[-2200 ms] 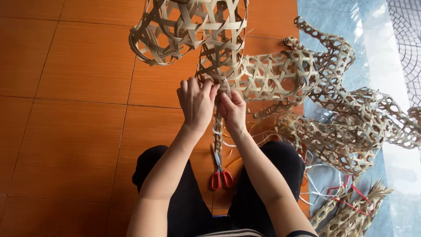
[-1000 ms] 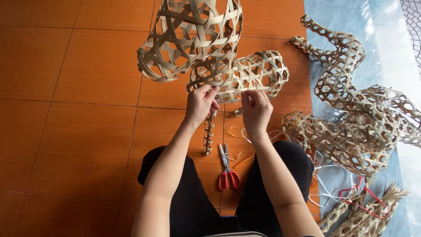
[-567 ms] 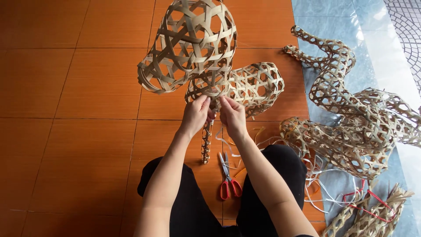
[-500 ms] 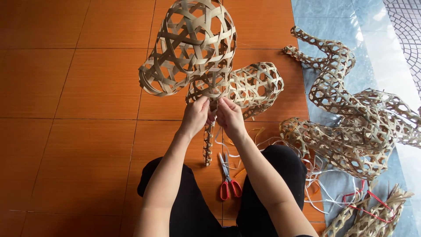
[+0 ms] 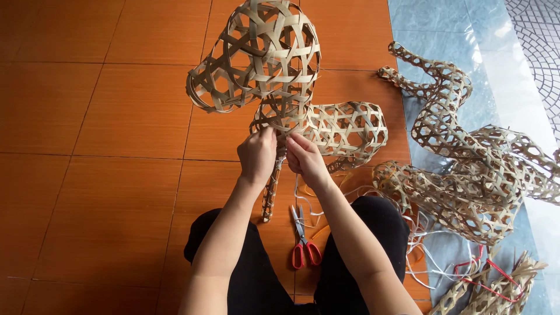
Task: Trimming excess material from a woven bamboo horse and tying components together with string
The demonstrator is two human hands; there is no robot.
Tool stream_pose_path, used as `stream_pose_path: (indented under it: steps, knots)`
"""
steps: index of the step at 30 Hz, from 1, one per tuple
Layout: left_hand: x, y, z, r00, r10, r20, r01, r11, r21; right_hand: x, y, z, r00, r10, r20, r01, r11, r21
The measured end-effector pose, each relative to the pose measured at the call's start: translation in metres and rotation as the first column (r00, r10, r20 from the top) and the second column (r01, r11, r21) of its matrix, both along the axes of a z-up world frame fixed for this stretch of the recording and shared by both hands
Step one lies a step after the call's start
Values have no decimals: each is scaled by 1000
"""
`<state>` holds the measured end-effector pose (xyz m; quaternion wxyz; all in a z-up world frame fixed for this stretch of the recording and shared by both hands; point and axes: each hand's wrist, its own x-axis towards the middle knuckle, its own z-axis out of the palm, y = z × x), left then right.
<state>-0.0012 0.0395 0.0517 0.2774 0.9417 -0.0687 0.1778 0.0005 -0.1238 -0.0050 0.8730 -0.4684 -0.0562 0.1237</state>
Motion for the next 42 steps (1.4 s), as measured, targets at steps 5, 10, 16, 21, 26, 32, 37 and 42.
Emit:
stream_pose_path:
  steps: [5,10,16,21,26,32,37,42]
  knots:
    - [1,1,0,983,-12,182,8,1000,21,-22,-11,38,853,-160,497,500,526,-688]
    - [-8,9,-3,984,-74,160,86,994,-71,-9,-13,20,811,-213,545,574,473,-669]
    - [-21,13,25,930,-278,240,292,956,-25,6,-8,1,791,-187,582,569,575,-588]
    - [-3,5,-5,873,-410,263,444,892,-83,-12,-5,28,863,-164,478,428,740,-518]
    - [18,-4,-28,892,-389,233,426,895,-136,-33,-1,51,756,-90,649,474,759,-447]
    - [18,-1,-40,889,-364,277,404,909,-101,-25,-17,67,743,68,666,373,784,-496]
    - [17,7,-39,880,-400,258,436,894,-100,-2,-34,79,541,231,809,618,543,-568]
    - [-7,5,13,881,-416,223,465,845,-262,-5,-42,83,423,255,870,694,526,-491]
